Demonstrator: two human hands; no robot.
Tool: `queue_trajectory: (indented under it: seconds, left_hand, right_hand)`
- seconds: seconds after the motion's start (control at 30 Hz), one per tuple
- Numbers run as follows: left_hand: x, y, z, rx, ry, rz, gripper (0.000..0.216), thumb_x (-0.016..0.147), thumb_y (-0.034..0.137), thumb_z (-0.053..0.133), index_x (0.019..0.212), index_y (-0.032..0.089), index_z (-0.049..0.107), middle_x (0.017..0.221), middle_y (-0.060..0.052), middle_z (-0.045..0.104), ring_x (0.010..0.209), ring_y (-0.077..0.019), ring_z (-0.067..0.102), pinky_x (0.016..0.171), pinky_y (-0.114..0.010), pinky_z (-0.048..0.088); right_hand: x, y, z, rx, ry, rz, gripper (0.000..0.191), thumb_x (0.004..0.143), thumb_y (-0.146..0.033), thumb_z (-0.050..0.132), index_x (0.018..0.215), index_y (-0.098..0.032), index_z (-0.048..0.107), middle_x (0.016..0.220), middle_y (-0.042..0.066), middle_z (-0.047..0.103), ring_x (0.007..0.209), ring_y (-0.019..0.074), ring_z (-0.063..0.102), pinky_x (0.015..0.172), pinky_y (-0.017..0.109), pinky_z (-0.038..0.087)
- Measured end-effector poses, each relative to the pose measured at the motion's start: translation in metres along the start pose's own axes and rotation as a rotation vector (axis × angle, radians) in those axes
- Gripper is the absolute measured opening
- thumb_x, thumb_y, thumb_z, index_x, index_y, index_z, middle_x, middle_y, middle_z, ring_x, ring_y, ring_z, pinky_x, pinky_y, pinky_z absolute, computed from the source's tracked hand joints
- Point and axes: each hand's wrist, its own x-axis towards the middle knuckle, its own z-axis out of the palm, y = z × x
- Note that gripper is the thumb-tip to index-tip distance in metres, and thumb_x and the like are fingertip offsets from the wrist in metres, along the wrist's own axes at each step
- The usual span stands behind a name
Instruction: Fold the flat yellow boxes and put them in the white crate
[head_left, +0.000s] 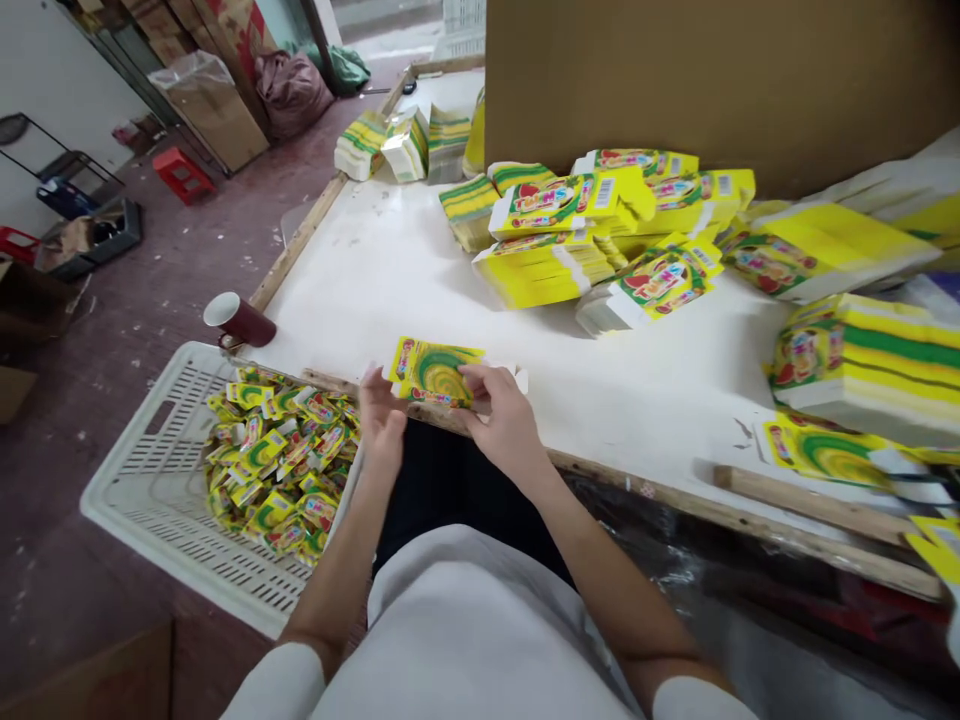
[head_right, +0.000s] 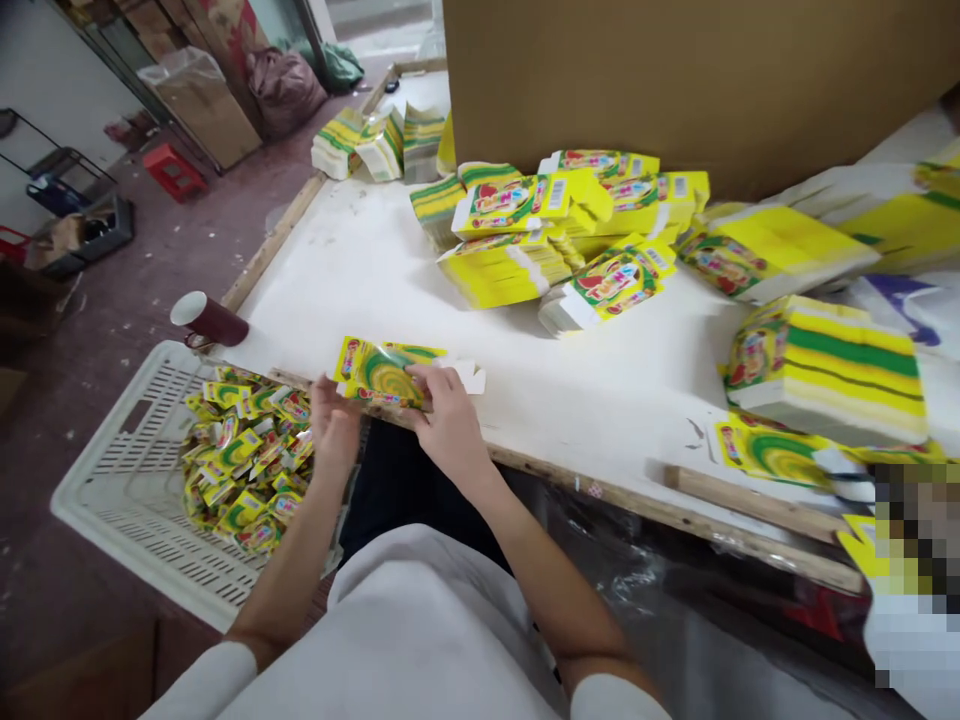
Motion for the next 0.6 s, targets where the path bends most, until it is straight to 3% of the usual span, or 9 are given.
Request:
queue_trajectory:
  seconds: [0.07, 0.17, 0.27, 0.37, 0.5, 0.6]
  left_hand:
    - [-0.008, -0.002, 0.028, -0.097, -0.067, -0.077, 0.075, 0.066, 0.077, 0.07, 0.119, 0.026, 0.057, 0.114, -0.01, 0.064, 0.111, -0.0283, 0.062, 0.089, -0.041, 0.055]
    - [-0.012, 0.004, 0.049, -0.182, -0.125, -0.203, 0.076, 0.066, 0.084, 0.061, 0.113, 0.024, 0.06, 0.105, -0.012, 0.067, 0.108, -0.0308, 0.064, 0.087, -0.045, 0.055]
    - [-0.008, 0.014, 0.052, -0.203, -0.037, -0.239, 0.072, 0.07, 0.087, 0.051, 0.1, 0.023, 0.061, 0.09, -0.009, 0.064, 0.095, -0.028, 0.066, 0.081, -0.042, 0.055]
    - [-0.003, 0.021, 0.051, -0.272, 0.069, -0.216, 0.062, 0.077, 0.083, 0.046, 0.084, 0.023, 0.054, 0.073, -0.002, 0.053, 0.073, -0.0188, 0.061, 0.075, -0.035, 0.055]
    - [0.001, 0.021, 0.049, -0.333, 0.124, -0.215, 0.056, 0.078, 0.078, 0.055, 0.077, 0.022, 0.05, 0.065, 0.003, 0.042, 0.058, -0.0113, 0.049, 0.066, -0.028, 0.05]
    - [-0.001, 0.019, 0.045, -0.268, 0.102, -0.275, 0.06, 0.071, 0.082, 0.06, 0.08, 0.022, 0.053, 0.068, 0.003, 0.046, 0.061, -0.0111, 0.051, 0.066, -0.027, 0.049]
  right_hand:
    - [-0.005, -0.005, 0.003, 0.065, -0.035, -0.021, 0.043, 0.081, -0.014, 0.068, 0.121, -0.027, 0.058, 0.101, 0.005, 0.059, 0.088, 0.0226, 0.061, 0.081, 0.04, 0.059]
    - [-0.014, -0.006, 0.01, 0.16, -0.096, -0.015, 0.039, 0.082, -0.017, 0.068, 0.118, -0.026, 0.058, 0.099, 0.005, 0.06, 0.086, 0.0214, 0.061, 0.077, 0.038, 0.058]
    - [-0.021, -0.008, 0.015, 0.322, -0.16, 0.043, 0.04, 0.083, -0.023, 0.07, 0.121, -0.025, 0.058, 0.101, 0.005, 0.063, 0.086, 0.0202, 0.062, 0.076, 0.036, 0.058]
    - [-0.027, -0.016, 0.019, 0.436, -0.22, 0.082, 0.045, 0.086, -0.028, 0.07, 0.128, -0.024, 0.057, 0.11, 0.008, 0.064, 0.092, 0.0211, 0.064, 0.08, 0.036, 0.058]
    - [-0.028, -0.023, 0.026, 0.364, -0.253, 0.077, 0.05, 0.085, -0.038, 0.071, 0.13, -0.021, 0.059, 0.11, 0.011, 0.066, 0.092, 0.0231, 0.064, 0.076, 0.036, 0.058]
    - [-0.029, -0.019, 0.029, 0.313, -0.225, 0.093, 0.051, 0.082, -0.044, 0.072, 0.125, -0.019, 0.062, 0.1, 0.01, 0.068, 0.08, 0.0219, 0.063, 0.068, 0.035, 0.056]
